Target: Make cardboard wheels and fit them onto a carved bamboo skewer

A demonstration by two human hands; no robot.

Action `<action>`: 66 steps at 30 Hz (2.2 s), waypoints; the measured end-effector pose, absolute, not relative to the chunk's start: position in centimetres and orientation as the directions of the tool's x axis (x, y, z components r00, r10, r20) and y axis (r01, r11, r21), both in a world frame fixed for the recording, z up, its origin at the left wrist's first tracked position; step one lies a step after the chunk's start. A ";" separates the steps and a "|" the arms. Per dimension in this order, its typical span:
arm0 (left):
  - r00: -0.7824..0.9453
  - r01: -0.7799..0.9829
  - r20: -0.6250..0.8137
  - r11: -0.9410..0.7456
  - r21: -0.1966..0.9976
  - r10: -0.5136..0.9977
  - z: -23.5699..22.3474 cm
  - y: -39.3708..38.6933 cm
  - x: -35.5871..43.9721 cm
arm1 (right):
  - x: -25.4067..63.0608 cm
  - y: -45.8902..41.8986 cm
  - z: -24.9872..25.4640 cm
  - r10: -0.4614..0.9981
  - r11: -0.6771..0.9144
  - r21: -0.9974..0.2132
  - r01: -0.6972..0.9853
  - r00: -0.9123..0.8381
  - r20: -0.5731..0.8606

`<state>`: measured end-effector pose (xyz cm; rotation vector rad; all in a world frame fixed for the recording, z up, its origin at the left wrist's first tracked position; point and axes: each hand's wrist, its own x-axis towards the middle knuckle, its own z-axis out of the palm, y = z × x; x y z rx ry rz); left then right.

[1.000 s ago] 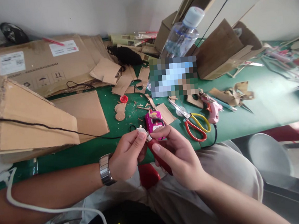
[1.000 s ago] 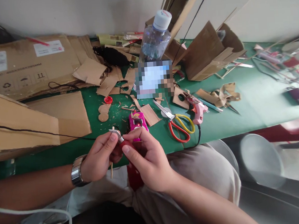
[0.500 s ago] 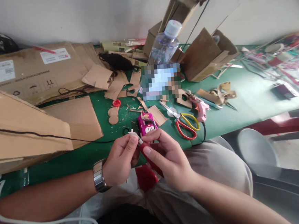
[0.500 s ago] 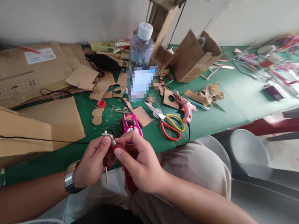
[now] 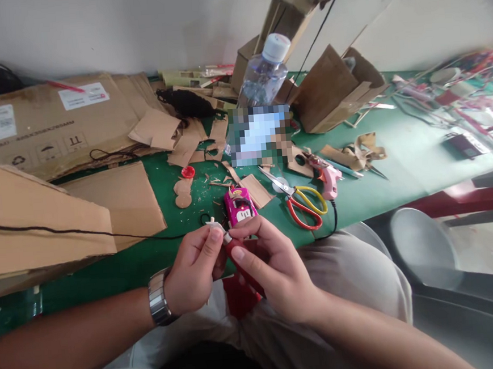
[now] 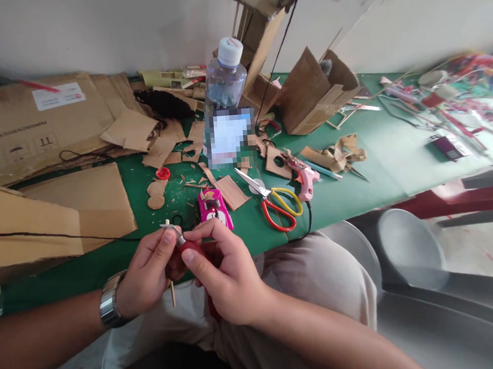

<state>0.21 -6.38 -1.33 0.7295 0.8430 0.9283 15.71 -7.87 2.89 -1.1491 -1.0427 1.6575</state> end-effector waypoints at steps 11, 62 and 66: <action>0.332 -0.385 -0.278 0.398 0.833 0.901 -1.6 -6.4 0.0 | 15.5 -7.6 3.1 0.940 -0.289 -0.948 -0.133 -0.226 -0.254; 0.346 -0.475 -0.330 0.467 0.745 0.878 -1.2 -5.3 0.3 | 15.3 -6.5 2.3 0.975 -0.191 -0.979 -0.073 -0.130 -0.180; 0.340 -0.469 -0.341 0.473 0.746 0.876 -1.3 -5.3 0.4 | 15.1 -6.5 2.1 0.971 -0.216 -0.971 -0.099 -0.126 -0.203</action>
